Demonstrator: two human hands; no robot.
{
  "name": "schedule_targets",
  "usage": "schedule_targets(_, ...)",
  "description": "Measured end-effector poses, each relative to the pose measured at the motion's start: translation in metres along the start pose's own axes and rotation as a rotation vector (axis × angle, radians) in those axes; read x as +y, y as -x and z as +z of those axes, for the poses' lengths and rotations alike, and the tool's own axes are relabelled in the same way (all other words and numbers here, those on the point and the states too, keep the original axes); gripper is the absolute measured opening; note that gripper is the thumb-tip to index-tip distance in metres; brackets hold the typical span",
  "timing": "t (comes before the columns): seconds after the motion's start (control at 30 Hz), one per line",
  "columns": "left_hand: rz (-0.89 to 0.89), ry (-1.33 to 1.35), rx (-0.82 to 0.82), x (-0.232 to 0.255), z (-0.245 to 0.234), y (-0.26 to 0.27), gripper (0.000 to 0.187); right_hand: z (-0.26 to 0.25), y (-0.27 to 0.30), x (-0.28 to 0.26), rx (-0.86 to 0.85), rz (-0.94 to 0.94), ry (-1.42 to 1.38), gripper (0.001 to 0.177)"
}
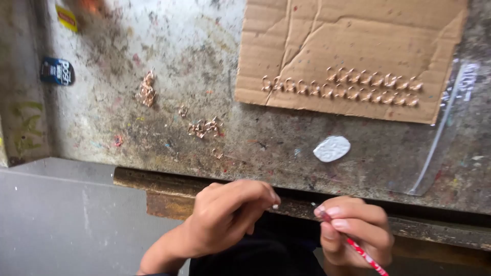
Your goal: Applying white paint to small jewelry components using a fine-tipped brush and organizing them on cardboard.
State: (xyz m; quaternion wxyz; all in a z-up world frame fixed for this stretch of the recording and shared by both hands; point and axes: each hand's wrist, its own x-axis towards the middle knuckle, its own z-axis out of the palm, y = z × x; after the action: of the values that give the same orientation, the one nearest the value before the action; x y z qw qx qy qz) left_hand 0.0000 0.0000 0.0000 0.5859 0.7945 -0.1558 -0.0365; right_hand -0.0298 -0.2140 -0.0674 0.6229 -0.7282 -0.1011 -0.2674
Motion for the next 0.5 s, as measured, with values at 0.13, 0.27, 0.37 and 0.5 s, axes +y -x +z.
schedule_targets(0.13, 0.141, -0.205, -0.040, 0.022, -0.023, -0.036, 0.003, -0.010, 0.001, -0.003, -0.038, 0.052, 0.014, 0.012)
schedule_targets(0.27, 0.211, -0.519, -0.069, 0.027, -0.032, -0.093, 0.006, -0.016, -0.004, -0.004, -0.133, 0.024, 0.102, 0.013)
schedule_targets(0.37, 0.155, -0.632, -0.133, 0.016, -0.033, -0.136, 0.008, -0.016, -0.005, -0.003, -0.156, 0.003, 0.126, 0.012)
schedule_targets(0.5, 0.057, -0.787, -0.203, 0.002, -0.029, -0.177, 0.012, -0.014, -0.008, -0.005, -0.130, 0.011, 0.136, 0.011)
